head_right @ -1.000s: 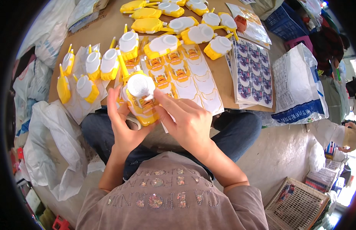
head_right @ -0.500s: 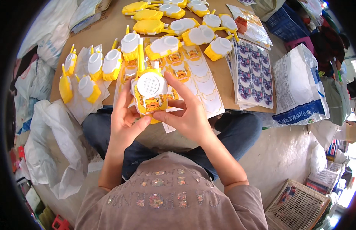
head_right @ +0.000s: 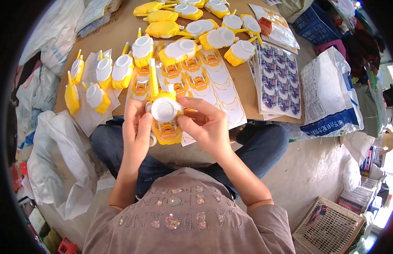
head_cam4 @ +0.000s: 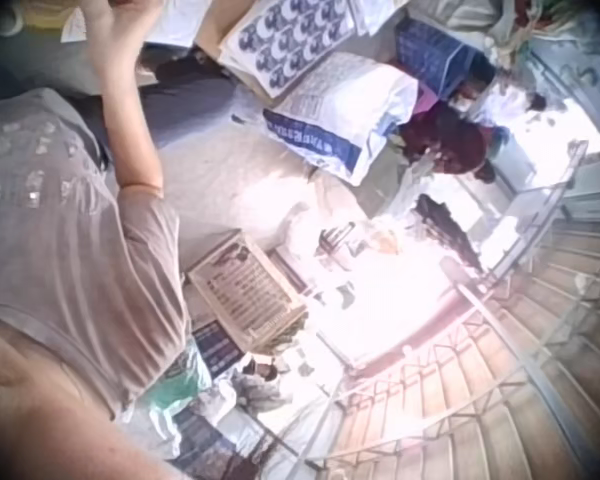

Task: Peeling and applying decorative stickers to the front of yellow toy walkie-talkies.

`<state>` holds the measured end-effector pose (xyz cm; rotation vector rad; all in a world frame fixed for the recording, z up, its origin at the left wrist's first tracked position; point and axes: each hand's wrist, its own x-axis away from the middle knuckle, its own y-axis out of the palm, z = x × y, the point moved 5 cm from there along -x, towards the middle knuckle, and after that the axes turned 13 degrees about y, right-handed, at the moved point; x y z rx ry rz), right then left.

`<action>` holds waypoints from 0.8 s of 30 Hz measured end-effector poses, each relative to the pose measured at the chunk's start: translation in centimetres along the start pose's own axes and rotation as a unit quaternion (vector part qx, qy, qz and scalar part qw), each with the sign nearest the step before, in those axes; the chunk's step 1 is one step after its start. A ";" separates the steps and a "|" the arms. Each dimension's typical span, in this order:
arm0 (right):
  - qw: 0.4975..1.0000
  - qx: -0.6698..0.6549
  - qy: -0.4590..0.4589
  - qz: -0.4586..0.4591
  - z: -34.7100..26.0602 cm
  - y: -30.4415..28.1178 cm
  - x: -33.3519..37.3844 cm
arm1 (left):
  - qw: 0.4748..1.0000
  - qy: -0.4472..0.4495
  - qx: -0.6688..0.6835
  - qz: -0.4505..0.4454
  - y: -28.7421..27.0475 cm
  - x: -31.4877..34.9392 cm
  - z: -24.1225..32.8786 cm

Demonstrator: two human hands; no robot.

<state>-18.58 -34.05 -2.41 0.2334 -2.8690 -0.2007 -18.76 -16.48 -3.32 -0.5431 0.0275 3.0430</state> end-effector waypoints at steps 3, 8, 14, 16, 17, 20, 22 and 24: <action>0.999 -0.026 -0.001 0.043 0.5 0.0 -0.5 | 0.997 0.049 -0.056 0.032 0.8 0.6 0.0; 0.997 -0.019 -0.045 0.062 0.7 0.9 -0.7 | 0.979 0.156 -0.113 0.074 0.5 0.9 0.3; 0.994 -0.064 -0.068 0.057 0.7 2.2 -1.1 | 0.973 0.161 -0.139 0.090 -0.9 1.9 0.8; 0.993 -0.042 -0.103 0.044 0.7 3.0 -1.4 | 0.974 0.138 -0.144 0.111 -1.4 2.5 1.0; 0.992 -0.002 -0.118 0.034 1.0 3.5 -1.6 | 0.977 0.102 -0.140 0.124 -2.1 2.8 1.1; 0.994 -0.001 -0.112 0.016 0.3 2.5 -2.1 | 0.909 0.135 -0.337 0.205 -7.3 3.3 3.7; 0.995 0.008 -0.076 0.066 -1.1 0.2 -3.3 | 0.739 0.154 -0.593 0.278 -16.2 6.0 10.4; 0.985 0.020 -0.086 0.150 -1.4 -3.6 -4.2 | 0.743 0.101 -0.501 0.432 -25.7 8.8 13.5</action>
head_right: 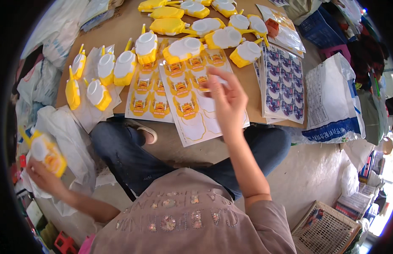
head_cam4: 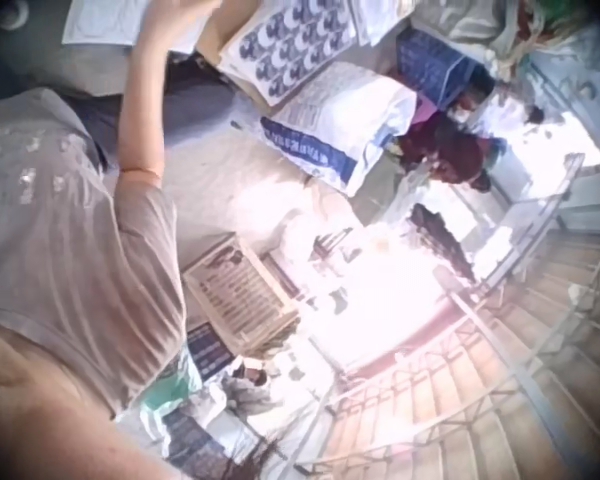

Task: Peeling and applying decorative stickers to the front of yellow toy walkie-talkies.

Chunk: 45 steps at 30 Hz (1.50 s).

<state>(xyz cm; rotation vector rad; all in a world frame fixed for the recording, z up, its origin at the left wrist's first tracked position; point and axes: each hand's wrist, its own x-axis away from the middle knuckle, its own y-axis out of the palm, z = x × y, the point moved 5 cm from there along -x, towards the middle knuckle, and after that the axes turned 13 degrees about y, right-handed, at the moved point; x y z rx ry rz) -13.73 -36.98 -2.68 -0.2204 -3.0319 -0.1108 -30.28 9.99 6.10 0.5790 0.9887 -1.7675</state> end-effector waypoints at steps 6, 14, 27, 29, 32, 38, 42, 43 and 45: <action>0.991 0.126 0.038 -0.008 3.4 -3.2 -1.6 | 0.893 -0.065 -0.366 -0.255 -5.2 -3.5 -11.1; 0.870 0.433 -0.234 -0.027 3.9 0.0 -0.9 | 0.854 0.098 0.326 -0.393 18.2 9.0 14.0; 0.871 0.425 -0.244 -0.036 5.4 0.5 -1.9 | 0.790 0.416 0.218 -0.393 28.0 19.4 18.0; 0.902 0.381 -0.203 -0.027 5.3 0.5 -2.1 | 0.796 0.414 0.218 -0.383 27.8 19.4 17.9; 0.915 0.375 -0.147 -0.019 5.0 1.0 -2.3 | 0.801 0.405 0.226 -0.379 27.5 19.3 17.9; 0.875 0.426 -0.231 -0.015 4.3 1.4 -1.2 | 0.795 0.396 0.230 -0.398 27.2 19.3 17.5; 0.852 0.447 -0.272 -0.020 4.4 1.1 0.7 | 0.759 0.387 0.208 -0.481 26.2 19.3 17.3; 0.846 0.454 -0.278 -0.029 4.2 1.0 1.1 | 0.746 0.386 0.209 -0.501 26.1 19.4 17.2; 0.839 0.465 -0.281 -0.035 3.6 1.1 2.0 | 0.745 0.381 0.211 -0.505 26.1 19.4 17.1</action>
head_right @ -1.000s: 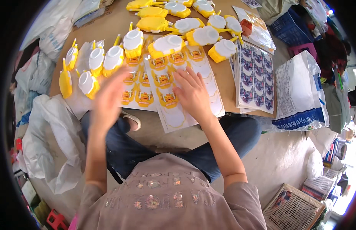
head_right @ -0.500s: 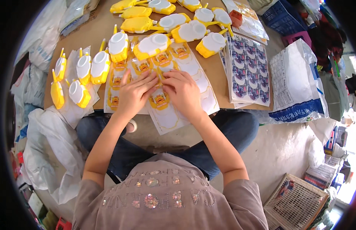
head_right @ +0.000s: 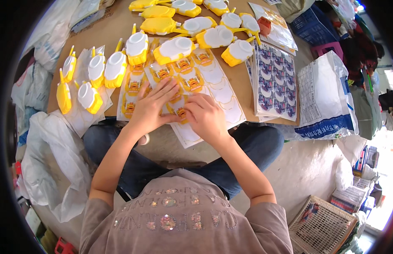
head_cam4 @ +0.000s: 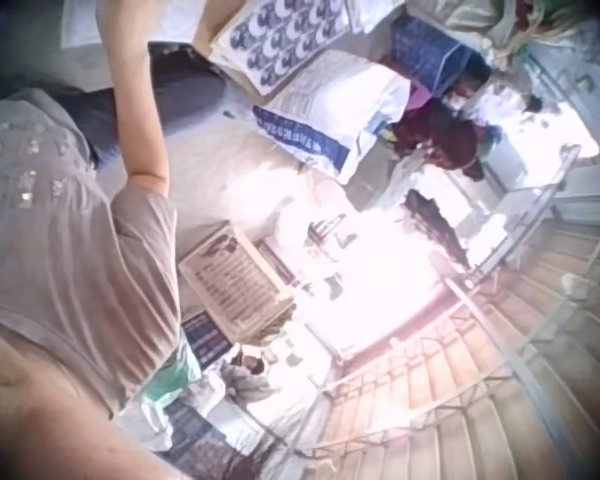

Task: Peeling and applying decorative stickers to the front of yellow toy walkie-talkies.

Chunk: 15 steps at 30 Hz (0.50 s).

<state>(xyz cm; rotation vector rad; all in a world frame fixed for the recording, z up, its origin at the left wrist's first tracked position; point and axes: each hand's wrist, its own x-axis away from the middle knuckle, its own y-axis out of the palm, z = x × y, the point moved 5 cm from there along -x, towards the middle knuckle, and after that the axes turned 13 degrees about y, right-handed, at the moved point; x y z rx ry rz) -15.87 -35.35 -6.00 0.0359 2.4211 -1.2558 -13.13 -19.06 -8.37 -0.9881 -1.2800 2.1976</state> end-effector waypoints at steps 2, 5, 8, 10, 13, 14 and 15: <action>0.989 -0.079 0.103 -0.069 0.1 -0.1 0.0 | 1.000 -0.001 0.006 -0.001 0.1 0.1 0.0; 0.995 -0.017 0.074 0.062 -0.5 -0.7 -1.7 | 1.000 -0.013 0.018 0.012 0.1 0.1 0.0; 0.998 0.052 -0.008 0.023 0.6 0.4 -1.8 | 1.000 -0.017 0.010 0.003 0.1 -0.1 0.1; 0.999 0.043 -0.010 -0.002 1.0 0.6 -1.6 | 1.000 -0.012 0.015 0.010 0.1 -0.1 0.2; 0.999 0.015 -0.002 -0.051 0.7 0.6 -0.9 | 0.999 -0.014 0.027 0.021 0.1 0.1 0.1; 0.997 -0.001 0.008 -0.071 0.6 0.5 -0.8 | 0.999 -0.015 0.028 0.022 0.0 0.1 0.1; 0.997 -0.001 0.009 -0.073 0.2 0.4 -1.0 | 0.999 -0.016 0.024 0.022 0.0 0.1 0.1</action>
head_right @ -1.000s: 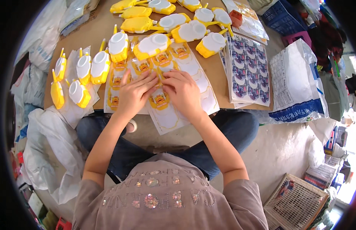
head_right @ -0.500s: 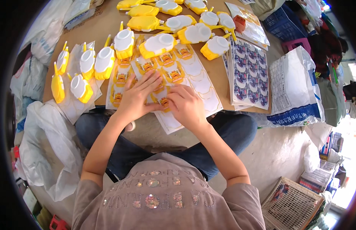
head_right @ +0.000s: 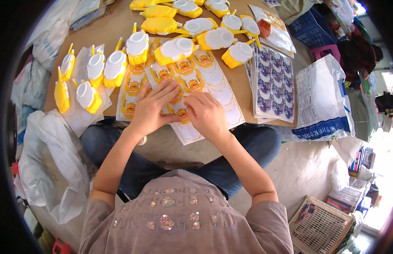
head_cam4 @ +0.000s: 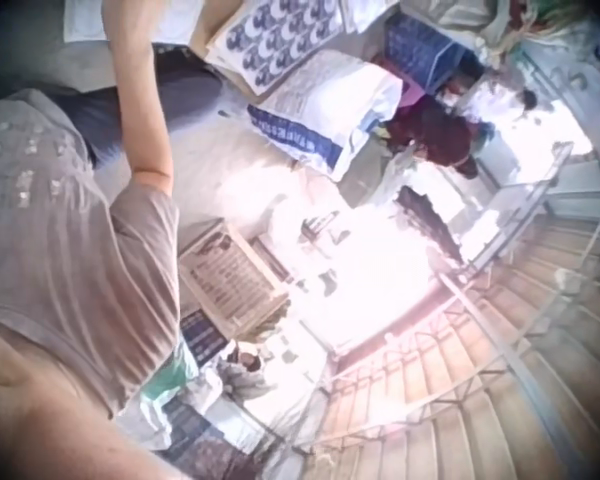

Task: Peeling and applying decorative stickers to the front of yellow toy walkie-talkies.

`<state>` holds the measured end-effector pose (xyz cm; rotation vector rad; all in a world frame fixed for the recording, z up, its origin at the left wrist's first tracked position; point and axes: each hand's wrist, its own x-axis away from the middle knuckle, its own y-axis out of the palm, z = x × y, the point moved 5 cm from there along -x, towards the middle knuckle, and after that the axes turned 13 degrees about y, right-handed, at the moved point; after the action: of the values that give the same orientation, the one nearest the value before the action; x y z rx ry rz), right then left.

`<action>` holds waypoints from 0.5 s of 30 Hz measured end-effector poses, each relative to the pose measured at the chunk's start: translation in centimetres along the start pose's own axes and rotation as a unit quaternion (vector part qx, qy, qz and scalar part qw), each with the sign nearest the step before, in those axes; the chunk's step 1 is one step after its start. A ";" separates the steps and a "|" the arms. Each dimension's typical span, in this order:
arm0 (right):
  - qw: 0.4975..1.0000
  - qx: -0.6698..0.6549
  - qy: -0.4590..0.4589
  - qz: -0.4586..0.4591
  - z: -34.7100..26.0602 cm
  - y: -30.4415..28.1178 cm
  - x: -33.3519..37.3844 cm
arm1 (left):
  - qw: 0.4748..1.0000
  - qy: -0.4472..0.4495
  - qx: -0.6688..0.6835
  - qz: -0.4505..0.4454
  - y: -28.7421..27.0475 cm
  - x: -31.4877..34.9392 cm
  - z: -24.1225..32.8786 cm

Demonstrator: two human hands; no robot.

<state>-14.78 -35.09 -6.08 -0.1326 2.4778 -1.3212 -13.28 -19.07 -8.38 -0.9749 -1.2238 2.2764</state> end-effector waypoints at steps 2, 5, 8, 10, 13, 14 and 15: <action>0.997 -0.004 0.045 0.063 -0.3 -0.5 -0.8 | 1.000 -0.001 -0.003 0.000 0.0 0.0 0.0; 0.998 0.012 0.027 0.054 0.3 0.2 -1.3 | 1.000 0.000 -0.009 -0.003 0.1 -0.1 0.0; 0.999 0.013 0.030 -0.001 0.7 0.4 -1.6 | 1.000 0.000 -0.009 -0.002 0.1 -0.1 0.0; 1.000 -0.001 0.023 0.000 0.8 0.3 -1.3 | 1.000 -0.001 -0.002 0.004 0.1 0.0 0.0; 0.999 -0.019 0.030 0.021 0.6 0.2 -1.4 | 1.000 0.005 -0.004 0.013 0.0 -0.1 0.1; 0.998 -0.022 0.045 0.042 0.7 0.1 -1.4 | 1.000 0.006 -0.003 0.013 0.0 -0.1 0.1; 0.998 -0.021 0.046 0.043 0.7 0.1 -1.3 | 1.000 0.006 -0.004 0.013 0.0 0.0 0.1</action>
<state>-13.28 -35.28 -6.20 0.0253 2.5585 -1.2669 -13.38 -19.17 -8.33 -1.0110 -1.2227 2.2844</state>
